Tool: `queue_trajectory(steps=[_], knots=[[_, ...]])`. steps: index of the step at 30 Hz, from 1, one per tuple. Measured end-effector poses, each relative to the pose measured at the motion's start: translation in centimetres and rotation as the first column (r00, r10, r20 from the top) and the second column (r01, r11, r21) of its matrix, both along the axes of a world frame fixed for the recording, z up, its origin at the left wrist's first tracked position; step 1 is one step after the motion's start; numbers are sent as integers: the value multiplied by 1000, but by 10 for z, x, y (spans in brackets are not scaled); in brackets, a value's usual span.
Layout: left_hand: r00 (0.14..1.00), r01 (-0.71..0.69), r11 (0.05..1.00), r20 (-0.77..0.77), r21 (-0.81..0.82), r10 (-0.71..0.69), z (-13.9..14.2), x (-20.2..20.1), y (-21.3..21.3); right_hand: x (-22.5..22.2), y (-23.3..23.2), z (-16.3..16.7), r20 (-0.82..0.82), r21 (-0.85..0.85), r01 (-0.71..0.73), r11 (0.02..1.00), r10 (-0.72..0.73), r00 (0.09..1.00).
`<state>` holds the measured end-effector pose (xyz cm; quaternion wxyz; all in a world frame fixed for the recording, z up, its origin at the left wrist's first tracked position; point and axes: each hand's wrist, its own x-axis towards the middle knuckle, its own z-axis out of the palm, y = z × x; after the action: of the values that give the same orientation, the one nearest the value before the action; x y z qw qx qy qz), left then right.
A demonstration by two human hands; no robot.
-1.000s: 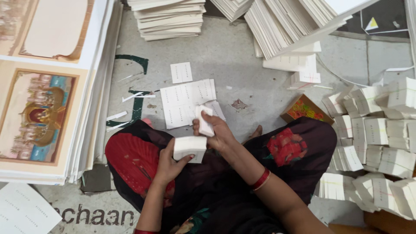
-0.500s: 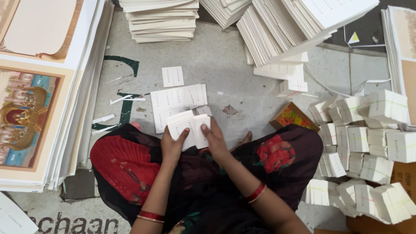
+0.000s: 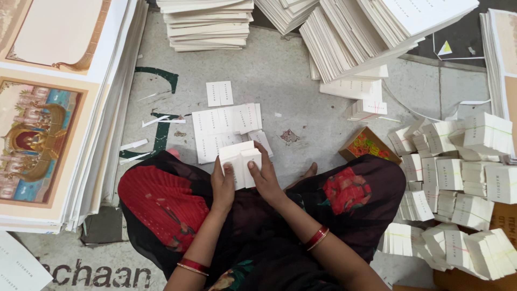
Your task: The person sits on the floor of a print workshop surrounded by stacks of printed cards. They count small printed cards one at a time into groups, square up each stack by tapping it, and secure the stacks with rubber bands, placing finished bundles aside.
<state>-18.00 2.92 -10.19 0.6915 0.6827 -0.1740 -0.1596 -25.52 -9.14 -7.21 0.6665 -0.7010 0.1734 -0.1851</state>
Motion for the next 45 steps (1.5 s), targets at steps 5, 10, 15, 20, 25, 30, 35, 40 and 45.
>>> queue_trajectory(steps=[5,10,15,20,25,30,35,40,45], knots=[[992,-121,977,-3,173,123,7,-9,-5,-6,5,-15,12,-331,147,932,-152,988],[970,-243,970,-14,-7,243,-1,-11,-8,-16,10,-25,-18,-277,110,955,-119,993],[967,-197,980,-162,6,196,-9,-5,-7,-20,10,-20,-41,30,54,998,-53,998],[922,-211,946,-372,-246,109,-18,0,-9,-12,12,-9,-38,170,25,985,-18,999],[907,-329,944,-266,37,326,-31,1,-16,-10,33,1,-59,-370,145,918,-179,982],[931,-312,942,-159,121,329,-38,-2,-17,-12,25,6,-109,-358,128,925,-178,978],[863,-257,936,-493,-241,110,-35,-4,-7,-17,16,0,-84,-242,42,969,-64,994],[823,-245,918,-567,-313,27,-37,-1,-6,-14,16,-19,-6,-105,39,994,-40,999],[924,-279,948,-227,155,309,-45,-1,-20,-15,19,-26,-57,-261,173,950,-195,979]])
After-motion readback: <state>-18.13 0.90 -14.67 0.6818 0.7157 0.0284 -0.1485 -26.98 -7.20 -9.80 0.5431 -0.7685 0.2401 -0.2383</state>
